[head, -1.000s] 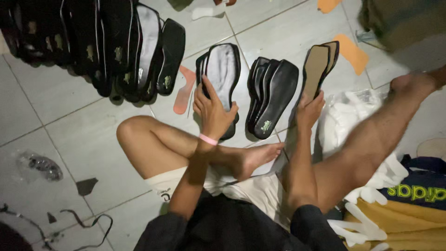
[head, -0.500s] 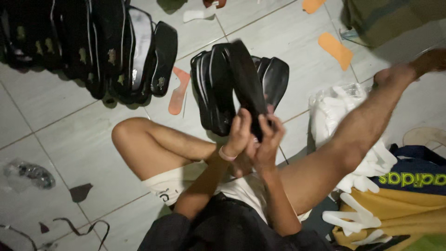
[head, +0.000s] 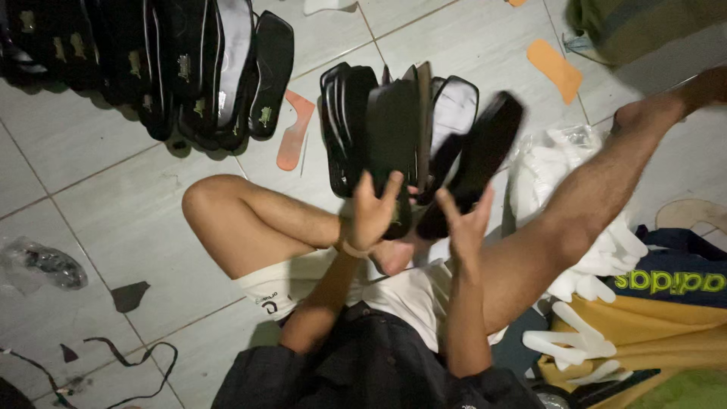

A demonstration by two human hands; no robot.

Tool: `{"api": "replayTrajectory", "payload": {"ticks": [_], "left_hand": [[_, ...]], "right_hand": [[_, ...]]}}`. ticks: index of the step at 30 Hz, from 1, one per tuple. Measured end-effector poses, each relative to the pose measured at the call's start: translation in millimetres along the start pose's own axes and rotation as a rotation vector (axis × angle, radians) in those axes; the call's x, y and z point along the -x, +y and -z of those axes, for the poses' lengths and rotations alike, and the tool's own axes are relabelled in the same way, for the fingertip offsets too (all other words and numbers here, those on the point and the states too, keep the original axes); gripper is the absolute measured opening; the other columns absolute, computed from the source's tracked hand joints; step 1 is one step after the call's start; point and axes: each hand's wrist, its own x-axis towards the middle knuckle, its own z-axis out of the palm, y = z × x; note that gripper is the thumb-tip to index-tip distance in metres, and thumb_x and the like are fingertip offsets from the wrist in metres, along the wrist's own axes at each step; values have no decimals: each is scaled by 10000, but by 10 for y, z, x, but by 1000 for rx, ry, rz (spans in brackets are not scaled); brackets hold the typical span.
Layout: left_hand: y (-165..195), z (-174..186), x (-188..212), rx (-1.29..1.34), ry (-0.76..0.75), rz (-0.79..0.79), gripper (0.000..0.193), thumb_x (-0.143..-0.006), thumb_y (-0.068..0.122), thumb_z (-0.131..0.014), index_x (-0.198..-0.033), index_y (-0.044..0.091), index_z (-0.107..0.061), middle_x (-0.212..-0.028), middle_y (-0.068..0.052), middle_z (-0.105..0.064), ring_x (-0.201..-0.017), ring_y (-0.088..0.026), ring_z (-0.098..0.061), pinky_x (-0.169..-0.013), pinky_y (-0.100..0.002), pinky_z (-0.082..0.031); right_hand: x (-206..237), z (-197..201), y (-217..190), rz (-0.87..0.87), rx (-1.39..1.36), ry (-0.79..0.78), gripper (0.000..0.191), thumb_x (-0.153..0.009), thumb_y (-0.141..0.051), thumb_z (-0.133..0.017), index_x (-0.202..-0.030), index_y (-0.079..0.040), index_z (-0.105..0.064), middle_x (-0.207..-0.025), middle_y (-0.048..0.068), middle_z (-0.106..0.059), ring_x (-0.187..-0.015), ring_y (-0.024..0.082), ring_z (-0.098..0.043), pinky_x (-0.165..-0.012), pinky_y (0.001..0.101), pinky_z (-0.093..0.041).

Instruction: The person sits on the floor and assembles shoes by inserting pink insoles into black shoe uppers. They handle multiple pairs, aligning the insoles and pressing them into place before stacking the finished shoes.

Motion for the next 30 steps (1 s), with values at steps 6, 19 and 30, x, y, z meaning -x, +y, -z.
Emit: {"api": "replayTrajectory", "payload": {"ticks": [6,19,30], "left_hand": [[308,196,-9,-776,397,-525,674,-1043,338,-676,-1486,-81,-387,-1376,-346,-597,-1280,-452,-617,-1077,-432,-494],[350,-204,-323,-1141,193,-511,435,-1045,141,-578,-1478,175,-590,-1372,-292,-535,-1126,-462,-641,-945,-494,-549],[72,-357,-694,-1103,176,-565,685,-890,401,-767,-1397,11,-525,-1376,-355,-482,-1106,-532,-599,-889,-525,-530]], "right_hand": [[-579,129,669,43,128,35,563,-1081,-297,-601,-1524,5,-428,-1433,140,-578,-1284,221,-562,-1117,330,-423],[-742,184,911,-106,-230,-121,546,-1055,-269,-611,-1499,1,-446,-1360,97,-613,-1193,167,-594,-1043,305,-476],[-640,15,676,-322,-583,-252,495,-1052,-225,-602,-1475,-14,-455,-1229,87,-654,-1052,163,-666,-905,308,-551]]}}
